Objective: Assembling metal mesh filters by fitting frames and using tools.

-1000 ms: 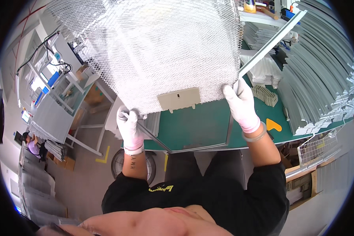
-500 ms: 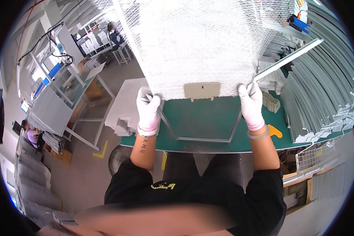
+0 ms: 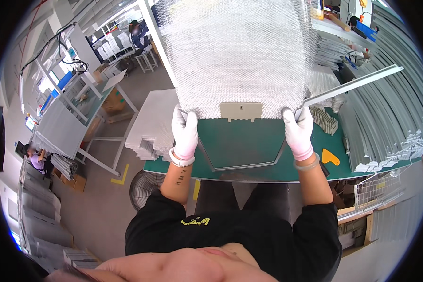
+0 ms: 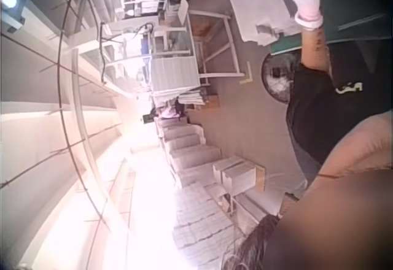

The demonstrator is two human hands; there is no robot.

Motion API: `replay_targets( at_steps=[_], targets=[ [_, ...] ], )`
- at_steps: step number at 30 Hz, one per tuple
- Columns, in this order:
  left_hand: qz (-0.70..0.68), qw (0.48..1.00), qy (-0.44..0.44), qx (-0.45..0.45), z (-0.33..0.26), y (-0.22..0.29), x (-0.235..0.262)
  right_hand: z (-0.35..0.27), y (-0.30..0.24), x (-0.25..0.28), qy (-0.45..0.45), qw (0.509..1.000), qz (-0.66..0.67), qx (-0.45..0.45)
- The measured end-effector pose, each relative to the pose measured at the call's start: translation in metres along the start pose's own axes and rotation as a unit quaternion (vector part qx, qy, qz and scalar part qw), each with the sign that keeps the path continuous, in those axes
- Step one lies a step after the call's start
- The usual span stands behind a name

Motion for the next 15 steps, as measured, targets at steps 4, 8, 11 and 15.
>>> replay_targets(
  at_steps=[4, 8, 11, 15],
  targets=[
    [0.081, 0.995, 0.045, 0.037, -0.005, 0.013, -0.011, -0.002, 0.004, 0.004, 0.011, 0.997, 0.065, 0.036],
    [0.068, 0.997, 0.038, 0.012, -0.009, 0.004, 0.004, 0.002, 0.012, 0.016, -0.049, 0.999, 0.020, -0.012],
    [0.035, 0.998, 0.010, 0.052, -0.010, 0.010, -0.003, 0.002, 0.012, 0.012, -0.062, 0.992, 0.109, 0.001],
    [0.036, 0.999, 0.002, 0.029, -0.016, 0.008, -0.003, -0.001, 0.012, 0.016, -0.091, 0.992, 0.086, -0.012]
  ],
)
Point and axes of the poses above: each hand's wrist, its own z-axis towards the middle knuckle, its own x-axis out of the back of the hand, y = z × x, the point moved 2 cm from there along z, towards the middle knuckle, and after that the axes turned 3 degrees about z, right-handed, at the moved point
